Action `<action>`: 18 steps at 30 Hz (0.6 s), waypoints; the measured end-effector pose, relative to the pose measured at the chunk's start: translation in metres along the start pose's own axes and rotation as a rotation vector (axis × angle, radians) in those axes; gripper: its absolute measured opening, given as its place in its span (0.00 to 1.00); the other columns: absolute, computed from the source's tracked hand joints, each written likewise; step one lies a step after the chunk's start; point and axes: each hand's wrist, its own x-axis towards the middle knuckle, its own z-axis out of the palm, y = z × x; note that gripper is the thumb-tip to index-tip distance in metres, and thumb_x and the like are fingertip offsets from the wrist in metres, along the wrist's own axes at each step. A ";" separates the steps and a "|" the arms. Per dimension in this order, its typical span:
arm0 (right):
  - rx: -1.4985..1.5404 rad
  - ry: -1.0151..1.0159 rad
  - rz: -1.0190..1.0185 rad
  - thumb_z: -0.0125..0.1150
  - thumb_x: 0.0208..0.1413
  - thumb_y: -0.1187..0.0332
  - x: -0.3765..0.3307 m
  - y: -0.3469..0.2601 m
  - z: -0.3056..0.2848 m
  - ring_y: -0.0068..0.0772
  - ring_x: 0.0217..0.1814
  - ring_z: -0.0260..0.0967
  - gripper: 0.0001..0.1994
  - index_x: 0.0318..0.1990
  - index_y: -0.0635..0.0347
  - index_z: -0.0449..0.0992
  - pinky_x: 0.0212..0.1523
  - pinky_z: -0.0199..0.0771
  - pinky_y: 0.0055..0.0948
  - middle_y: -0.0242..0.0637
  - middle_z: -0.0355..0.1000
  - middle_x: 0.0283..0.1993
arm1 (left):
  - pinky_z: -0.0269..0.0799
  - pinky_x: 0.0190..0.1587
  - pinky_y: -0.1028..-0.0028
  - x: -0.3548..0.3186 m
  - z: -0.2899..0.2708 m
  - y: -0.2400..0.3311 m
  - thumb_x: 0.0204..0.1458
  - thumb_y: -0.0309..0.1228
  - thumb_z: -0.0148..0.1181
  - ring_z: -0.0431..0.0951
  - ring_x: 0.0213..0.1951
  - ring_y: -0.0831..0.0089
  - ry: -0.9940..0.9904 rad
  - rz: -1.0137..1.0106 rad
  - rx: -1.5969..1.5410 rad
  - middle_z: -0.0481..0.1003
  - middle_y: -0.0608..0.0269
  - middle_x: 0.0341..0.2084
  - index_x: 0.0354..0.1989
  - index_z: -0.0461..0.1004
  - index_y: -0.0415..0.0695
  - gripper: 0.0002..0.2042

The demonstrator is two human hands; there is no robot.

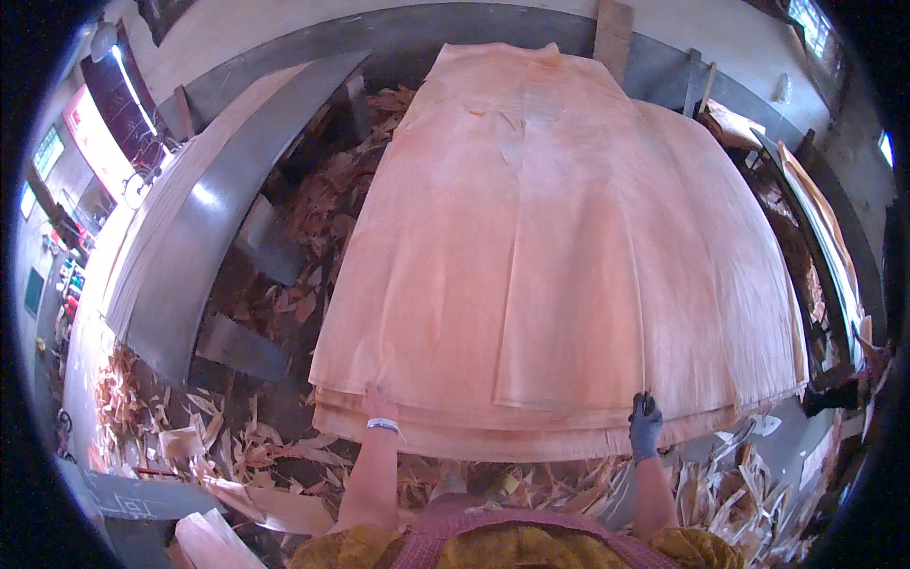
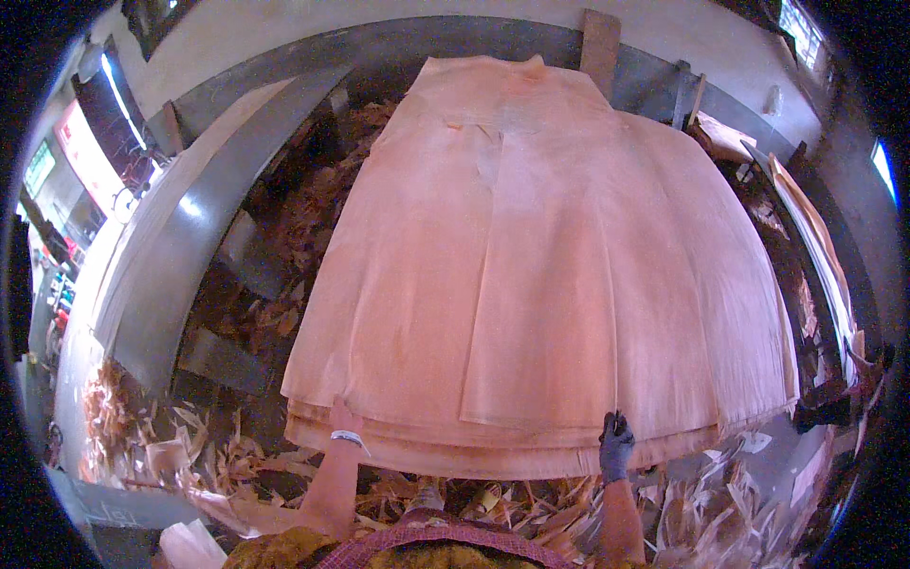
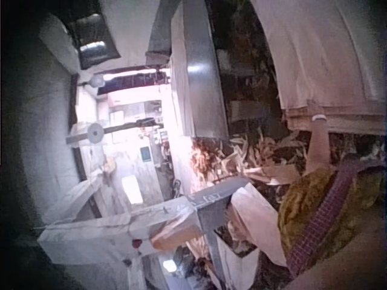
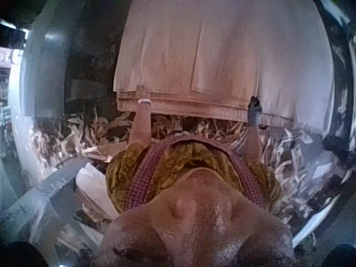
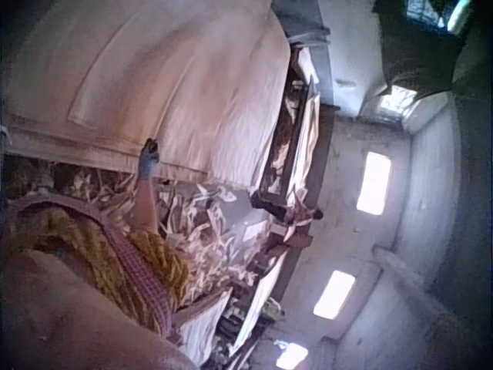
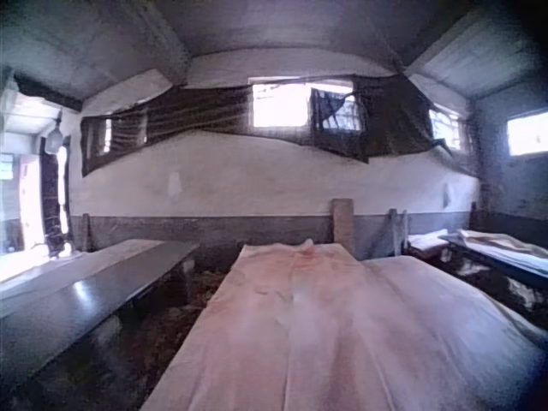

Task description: The person repairs damaged wood veneers by cutting away frayed edges, applying adhesive strips, and pouring a liquid substance into a container attached to the workstation.

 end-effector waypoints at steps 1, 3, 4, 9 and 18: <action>-0.013 0.030 -0.009 0.61 0.61 0.55 -0.004 0.008 -0.004 0.14 0.14 0.53 0.15 0.26 0.50 0.69 0.14 0.50 0.23 0.22 0.59 0.15 | 0.71 0.44 0.64 -0.010 0.004 0.006 0.60 0.39 0.51 0.71 0.41 0.69 0.011 -0.135 -0.042 0.72 0.66 0.39 0.48 0.71 0.46 0.13; -0.027 0.067 -0.030 0.61 0.61 0.54 -0.010 0.021 -0.007 0.14 0.14 0.52 0.15 0.25 0.50 0.70 0.14 0.48 0.23 0.22 0.59 0.14 | 0.70 0.47 0.64 -0.014 0.011 0.024 0.61 0.40 0.51 0.71 0.43 0.70 0.045 -0.327 -0.249 0.72 0.67 0.40 0.49 0.70 0.46 0.14; -0.031 0.049 -0.059 0.60 0.61 0.54 -0.007 0.022 -0.008 0.15 0.14 0.52 0.15 0.26 0.50 0.70 0.14 0.48 0.23 0.22 0.59 0.14 | 0.69 0.47 0.65 -0.014 0.012 0.029 0.61 0.40 0.51 0.71 0.43 0.70 0.057 -0.390 -0.414 0.72 0.67 0.41 0.49 0.70 0.46 0.14; -0.096 -0.067 -0.017 0.56 0.64 0.58 0.020 -0.004 0.001 0.21 0.19 0.58 0.15 0.33 0.63 0.73 0.22 0.61 0.29 0.30 0.64 0.19 | 0.69 0.51 0.66 0.007 0.007 0.033 0.61 0.41 0.53 0.71 0.46 0.69 0.151 -0.436 -0.456 0.73 0.63 0.45 0.54 0.66 0.44 0.18; -0.396 -0.132 0.002 0.52 0.65 0.60 0.032 0.034 -0.020 0.36 0.48 0.73 0.20 0.54 0.70 0.73 0.47 0.73 0.32 0.49 0.75 0.50 | 0.68 0.25 0.62 -0.033 -0.005 0.067 0.57 0.34 0.59 0.70 0.27 0.68 0.192 -0.434 -0.555 0.68 0.67 0.24 0.37 0.68 0.48 0.07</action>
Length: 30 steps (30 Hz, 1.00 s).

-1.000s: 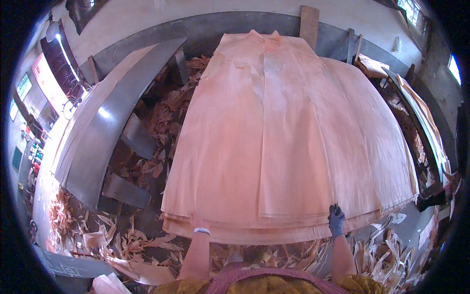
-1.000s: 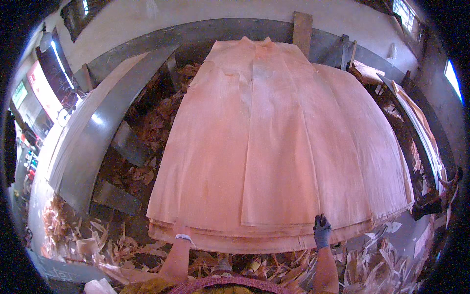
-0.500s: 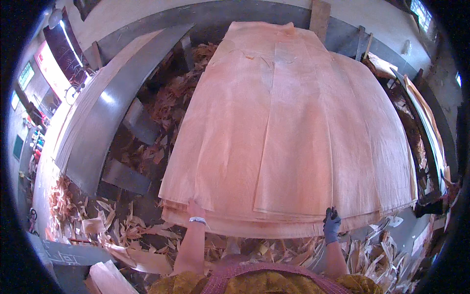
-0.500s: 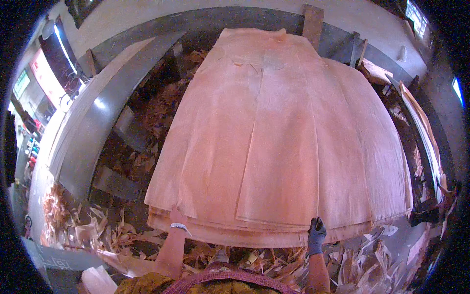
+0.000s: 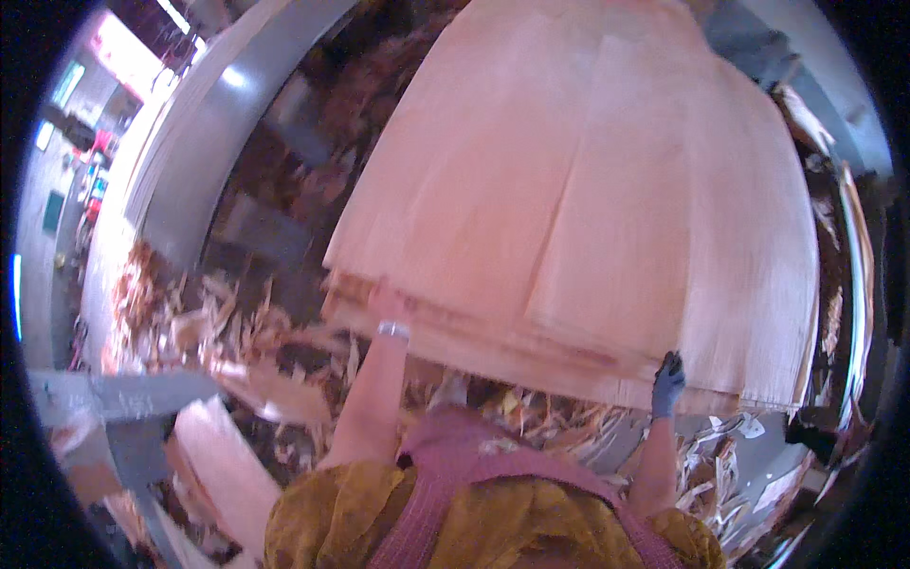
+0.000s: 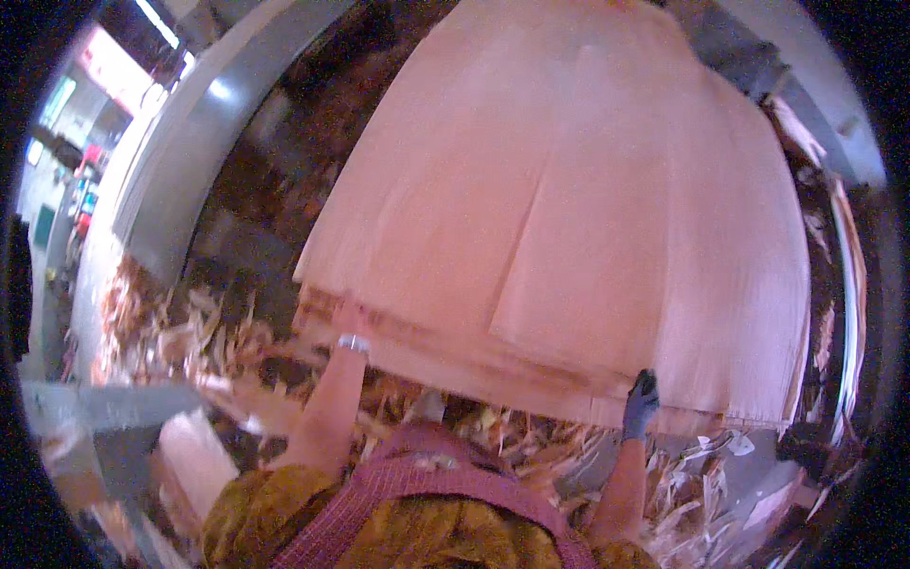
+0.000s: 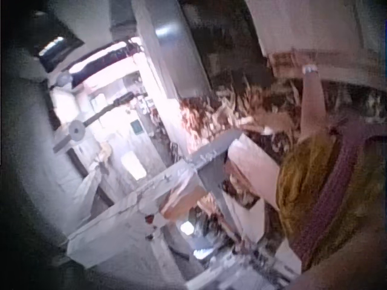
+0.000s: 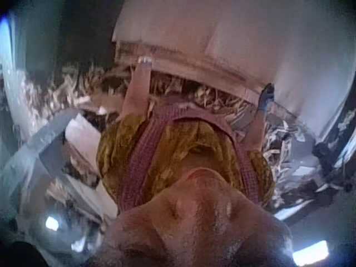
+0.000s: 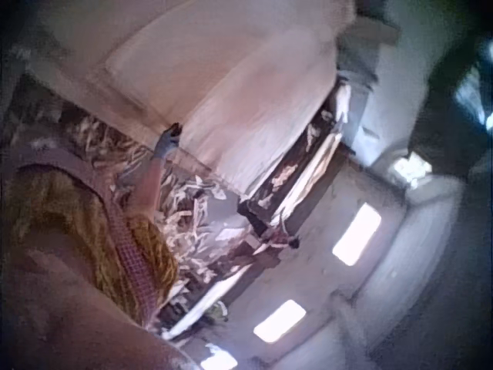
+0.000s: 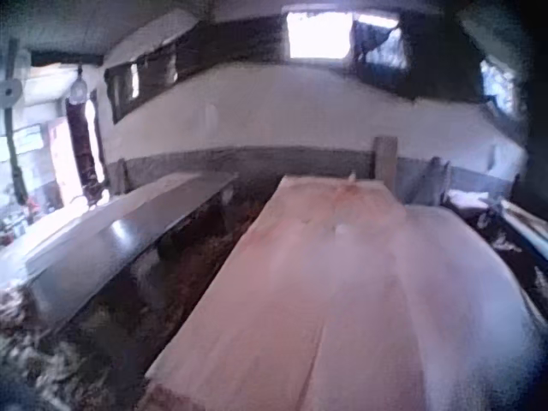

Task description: The person repairs damaged wood veneers by cutting away frayed edges, applying adhesive strips, and pouring a liquid substance into a container attached to the workstation.

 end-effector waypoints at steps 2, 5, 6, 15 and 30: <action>0.026 0.074 -0.182 0.49 0.66 0.61 0.016 0.035 0.004 0.41 0.57 0.71 0.20 0.55 0.68 0.73 0.56 0.70 0.32 0.52 0.72 0.58 | 0.70 0.25 0.63 0.008 0.012 -0.001 0.55 0.31 0.61 0.73 0.28 0.67 0.082 0.026 0.035 0.71 0.66 0.24 0.36 0.71 0.45 0.06; -0.179 0.073 -0.361 0.47 0.66 0.62 0.026 0.068 0.013 0.45 0.62 0.68 0.19 0.58 0.63 0.72 0.61 0.66 0.34 0.49 0.70 0.60 | 0.72 0.31 0.68 0.024 0.011 -0.008 0.54 0.30 0.62 0.73 0.28 0.71 0.222 0.313 0.284 0.73 0.65 0.26 0.33 0.72 0.40 0.07; -0.203 0.064 -0.387 0.47 0.66 0.62 0.029 0.067 0.022 0.45 0.62 0.68 0.19 0.58 0.62 0.72 0.61 0.66 0.34 0.48 0.70 0.60 | 0.72 0.32 0.69 0.036 -0.007 -0.006 0.54 0.30 0.63 0.73 0.28 0.72 0.261 0.292 0.319 0.74 0.64 0.27 0.33 0.72 0.39 0.08; -0.404 0.087 -0.235 0.46 0.68 0.59 0.009 0.070 0.022 0.46 0.63 0.67 0.24 0.65 0.66 0.63 0.61 0.66 0.34 0.51 0.66 0.64 | 0.68 0.24 0.67 0.014 -0.019 0.007 0.47 0.25 0.64 0.70 0.21 0.73 0.227 -0.001 0.424 0.70 0.66 0.19 0.25 0.71 0.40 0.06; -0.380 0.073 -0.204 0.43 0.68 0.54 0.004 0.074 0.009 0.46 0.66 0.64 0.25 0.65 0.60 0.64 0.63 0.64 0.37 0.46 0.64 0.66 | 0.67 0.16 0.71 0.155 -0.100 0.039 0.54 0.30 0.60 0.70 0.15 0.71 0.175 0.214 0.611 0.69 0.68 0.15 0.32 0.75 0.48 0.02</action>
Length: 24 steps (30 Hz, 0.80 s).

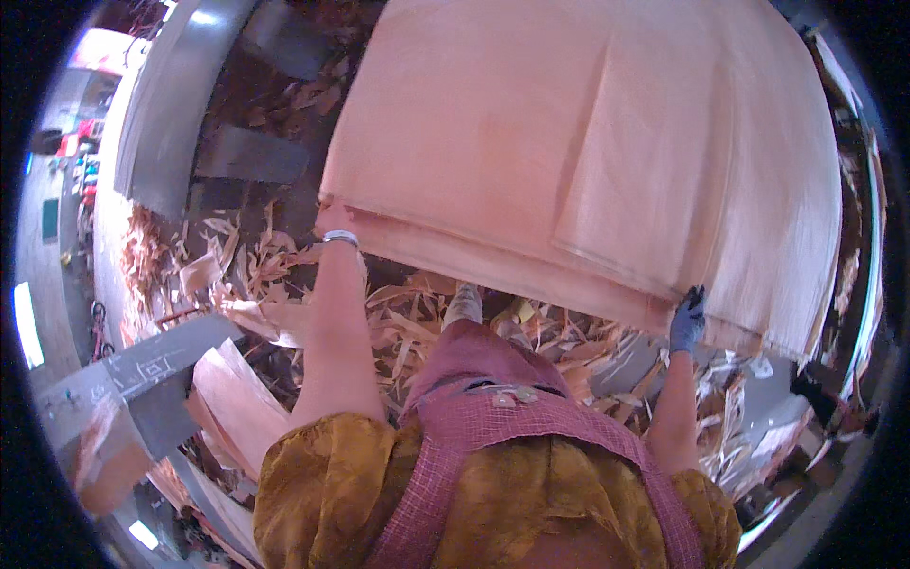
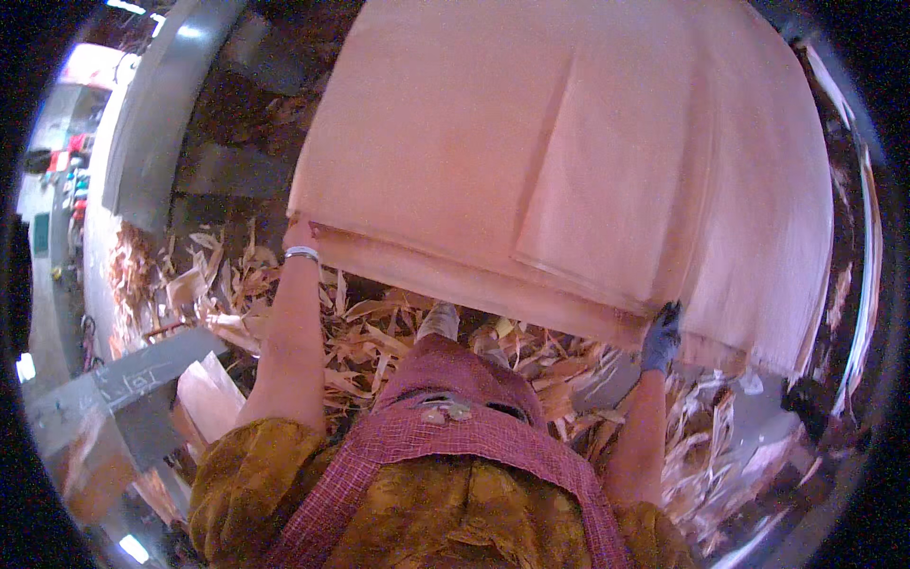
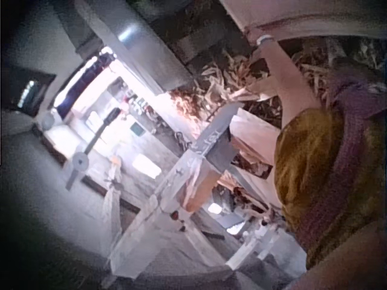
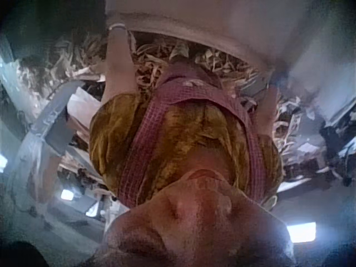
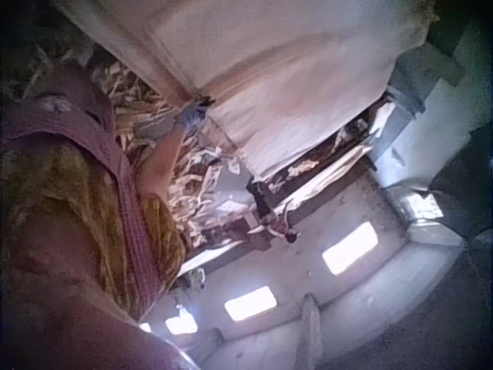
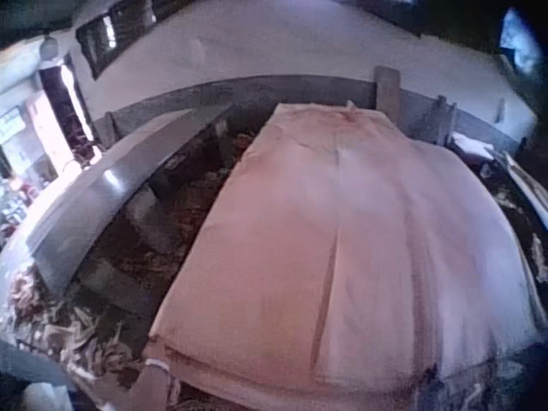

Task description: The person repairs damaged wood veneers by cutting away frayed edges, applying adhesive strips, and pouring a liquid substance into a container attached to the workstation.

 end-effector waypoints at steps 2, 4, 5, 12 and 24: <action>0.020 -0.022 0.004 0.43 0.68 0.54 0.000 -0.009 0.002 0.47 0.65 0.64 0.25 0.64 0.60 0.65 0.62 0.65 0.37 0.47 0.65 0.65 | 0.67 0.16 0.72 0.001 -0.012 -0.001 0.53 0.30 0.61 0.70 0.16 0.73 -0.062 0.055 -0.001 0.71 0.68 0.17 0.31 0.74 0.47 0.03; 0.011 0.011 -0.003 0.43 0.68 0.54 0.005 -0.005 0.003 0.46 0.64 0.65 0.25 0.64 0.60 0.66 0.61 0.65 0.37 0.47 0.66 0.64 | 0.65 0.15 0.73 -0.013 -0.005 0.007 0.53 0.30 0.62 0.70 0.17 0.75 -0.054 -0.077 -0.126 0.71 0.67 0.19 0.32 0.73 0.47 0.04; 0.007 0.031 -0.007 0.43 0.68 0.54 0.007 0.000 0.004 0.46 0.64 0.66 0.24 0.63 0.61 0.66 0.61 0.65 0.37 0.47 0.67 0.64 | 0.65 0.15 0.74 -0.021 0.000 0.013 0.53 0.31 0.63 0.70 0.18 0.75 -0.027 -0.185 -0.215 0.72 0.66 0.21 0.32 0.73 0.46 0.05; 0.106 -0.014 0.083 0.48 0.67 0.56 0.009 -0.003 0.000 0.44 0.59 0.70 0.24 0.62 0.63 0.67 0.60 0.67 0.36 0.49 0.71 0.58 | 0.66 0.19 0.75 -0.012 -0.007 0.010 0.53 0.34 0.64 0.71 0.22 0.75 -0.101 -0.156 -0.116 0.71 0.67 0.23 0.33 0.71 0.47 0.08; 0.055 0.156 0.106 0.63 0.57 0.61 -0.106 0.018 -0.022 0.47 0.35 0.76 0.18 0.54 0.56 0.73 0.36 0.75 0.39 0.49 0.77 0.38 | 0.47 0.66 0.46 -0.238 0.079 0.010 0.57 0.46 0.54 0.55 0.66 0.46 -0.284 1.315 1.061 0.58 0.43 0.64 0.65 0.61 0.44 0.30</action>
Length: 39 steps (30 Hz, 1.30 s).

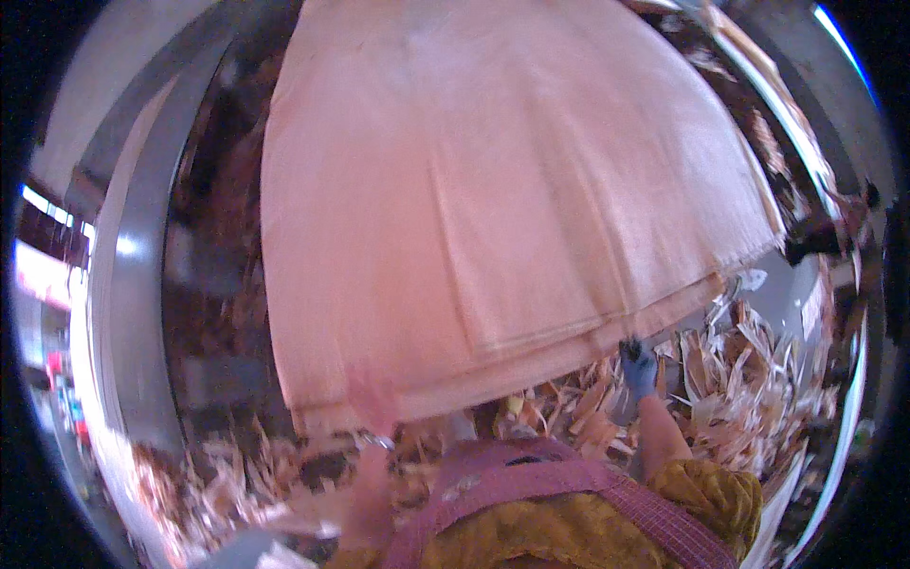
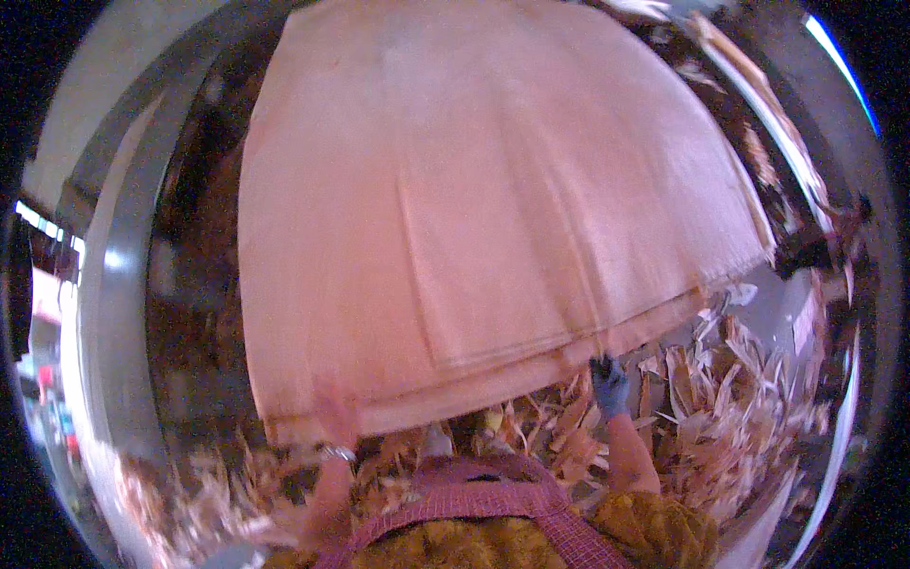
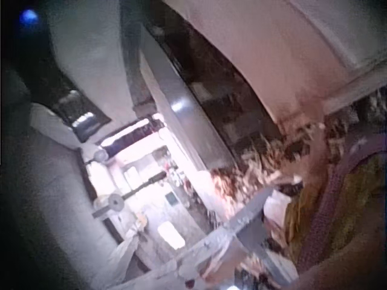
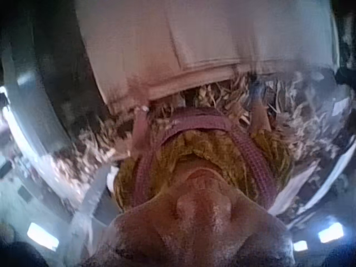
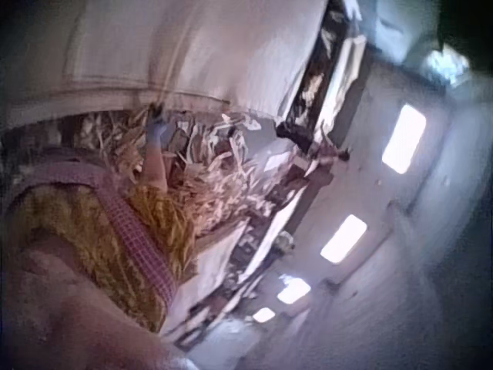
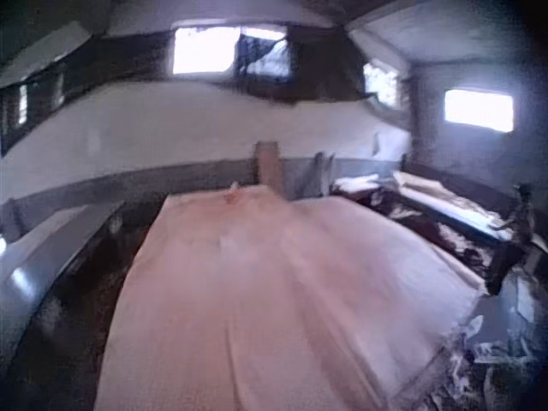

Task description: The person repairs damaged wood veneers by cutting away frayed edges, applying adhesive strips, and pouring a liquid substance into a container attached to the workstation.

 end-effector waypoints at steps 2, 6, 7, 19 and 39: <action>-0.015 -0.096 0.069 0.62 0.57 0.59 -0.026 0.000 -0.010 0.51 0.34 0.75 0.13 0.44 0.56 0.76 0.35 0.75 0.41 0.48 0.77 0.33 | 0.36 0.70 0.43 0.003 -0.056 0.077 0.54 0.51 0.57 0.41 0.72 0.44 -0.287 0.147 -0.005 0.48 0.44 0.70 0.70 0.57 0.54 0.35; 0.053 -0.047 0.122 0.60 0.58 0.54 0.002 -0.046 -0.025 0.55 0.35 0.75 0.16 0.42 0.56 0.78 0.35 0.74 0.43 0.53 0.76 0.34 | 0.30 0.69 0.39 0.019 -0.032 0.115 0.49 0.57 0.59 0.33 0.73 0.44 -0.377 0.167 0.010 0.42 0.44 0.72 0.70 0.56 0.63 0.39; 0.072 -0.044 0.116 0.59 0.58 0.53 0.018 -0.048 -0.023 0.55 0.35 0.75 0.16 0.41 0.56 0.78 0.35 0.74 0.44 0.52 0.76 0.34 | 0.30 0.69 0.39 0.019 -0.028 0.120 0.48 0.58 0.60 0.33 0.73 0.43 -0.384 0.153 -0.022 0.42 0.44 0.72 0.70 0.57 0.64 0.39; 0.121 -0.059 -0.005 0.58 0.59 0.55 0.027 -0.050 0.005 0.58 0.36 0.74 0.14 0.37 0.57 0.77 0.35 0.73 0.47 0.51 0.76 0.33 | 0.25 0.67 0.34 0.024 -0.019 0.124 0.47 0.69 0.51 0.36 0.72 0.40 -0.582 0.154 0.023 0.46 0.47 0.72 0.72 0.51 0.65 0.44; 0.772 -0.294 0.325 0.63 0.58 0.53 0.086 -0.055 -0.089 0.18 0.15 0.60 0.17 0.28 0.58 0.76 0.17 0.59 0.26 0.28 0.67 0.16 | 0.21 0.69 0.41 0.025 -0.006 0.109 0.50 0.68 0.47 0.29 0.72 0.39 0.034 0.606 0.251 0.40 0.45 0.73 0.74 0.45 0.59 0.45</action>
